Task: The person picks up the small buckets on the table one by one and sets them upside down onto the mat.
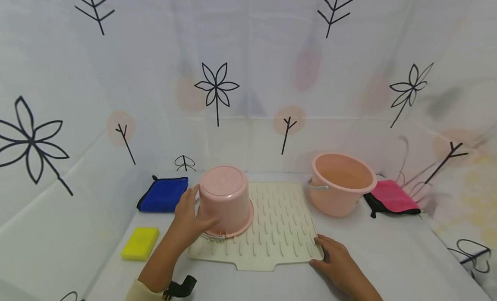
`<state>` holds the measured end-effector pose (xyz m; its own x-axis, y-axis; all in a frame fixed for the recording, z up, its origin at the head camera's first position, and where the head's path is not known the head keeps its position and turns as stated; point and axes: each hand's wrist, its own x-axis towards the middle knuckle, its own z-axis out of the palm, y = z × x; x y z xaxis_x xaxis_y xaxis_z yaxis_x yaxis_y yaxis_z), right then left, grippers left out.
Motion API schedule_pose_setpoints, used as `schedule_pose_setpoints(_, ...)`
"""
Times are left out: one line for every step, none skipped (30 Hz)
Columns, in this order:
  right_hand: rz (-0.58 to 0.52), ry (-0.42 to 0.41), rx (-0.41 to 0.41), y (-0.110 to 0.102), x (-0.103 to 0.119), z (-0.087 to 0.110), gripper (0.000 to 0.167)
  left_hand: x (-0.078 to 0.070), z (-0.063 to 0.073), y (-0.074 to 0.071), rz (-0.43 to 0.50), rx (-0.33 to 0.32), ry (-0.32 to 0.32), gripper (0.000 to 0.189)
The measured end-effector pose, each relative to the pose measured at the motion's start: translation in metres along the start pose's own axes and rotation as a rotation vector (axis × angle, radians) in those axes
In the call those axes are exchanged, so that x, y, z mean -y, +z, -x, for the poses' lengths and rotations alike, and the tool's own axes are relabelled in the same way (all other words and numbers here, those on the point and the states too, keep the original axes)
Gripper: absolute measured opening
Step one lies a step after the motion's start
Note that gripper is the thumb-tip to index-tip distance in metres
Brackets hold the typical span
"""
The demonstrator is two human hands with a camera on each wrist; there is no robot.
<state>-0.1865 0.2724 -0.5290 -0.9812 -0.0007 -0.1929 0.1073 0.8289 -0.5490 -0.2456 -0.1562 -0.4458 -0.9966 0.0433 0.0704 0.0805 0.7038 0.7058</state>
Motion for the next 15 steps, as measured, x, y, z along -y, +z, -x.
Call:
schedule_pose_setpoints(0.001, 0.001, 0.001, 0.000, 0.000, 0.000, 0.088, 0.003, 0.002, 0.000, -0.004, 0.007, -0.007, 0.118)
schedule_pose_setpoints(0.004, 0.002, 0.001, 0.000, 0.001, 0.000, 0.089, 0.007, 0.003, 0.000, -0.007, 0.013, -0.012, 0.118)
schedule_pose_setpoints(0.007, 0.005, 0.001, 0.000, 0.001, 0.000, 0.089, 0.010, 0.004, 0.000, -0.007, 0.015, -0.017, 0.118)
schedule_pose_setpoints(0.010, 0.007, 0.001, -0.001, 0.002, 0.000, 0.089, 0.013, 0.006, 0.000, -0.011, 0.020, -0.027, 0.118)
schedule_pose_setpoints(0.012, 0.008, 0.000, -0.001, 0.002, 0.000, 0.089, 0.016, 0.007, 0.001, -0.016, 0.025, -0.039, 0.119)
schedule_pose_setpoints(0.014, 0.009, 0.000, -0.001, 0.002, 0.000, 0.089, 0.020, 0.008, 0.001, -0.019, 0.032, -0.050, 0.121)
schedule_pose_setpoints(0.014, 0.008, -0.001, -0.001, 0.002, 0.000, 0.089, 0.024, 0.009, 0.002, -0.018, 0.040, -0.062, 0.122)
schedule_pose_setpoints(0.016, 0.007, -0.003, -0.001, 0.003, 0.000, 0.089, 0.027, 0.010, 0.003, -0.020, 0.050, -0.075, 0.124)
schedule_pose_setpoints(0.015, 0.005, -0.003, -0.001, 0.002, 0.000, 0.089, 0.031, 0.011, 0.004, -0.022, 0.060, -0.088, 0.125)
schedule_pose_setpoints(0.015, 0.004, -0.004, -0.001, 0.002, 0.000, 0.089, 0.034, 0.013, 0.005, -0.035, 0.073, -0.100, 0.127)
schedule_pose_setpoints(0.016, 0.002, -0.003, -0.001, 0.002, 0.000, 0.089, 0.036, 0.014, 0.006, -0.046, 0.085, -0.109, 0.128)
schedule_pose_setpoints(0.016, 0.000, -0.002, -0.001, 0.001, 0.000, 0.090, 0.039, 0.015, 0.006, -0.058, 0.098, -0.116, 0.129)
schedule_pose_setpoints(0.016, -0.002, -0.001, -0.001, 0.001, 0.000, 0.090, 0.043, 0.016, 0.007, -0.074, 0.110, -0.124, 0.130)
schedule_pose_setpoints(0.016, -0.004, 0.000, 0.000, 0.001, 0.000, 0.089, 0.046, 0.018, 0.007, -0.092, 0.120, -0.129, 0.131)
schedule_pose_setpoints(0.014, -0.006, 0.002, 0.000, 0.001, 0.000, 0.089, 0.050, 0.019, 0.008, -0.110, 0.129, -0.131, 0.131)
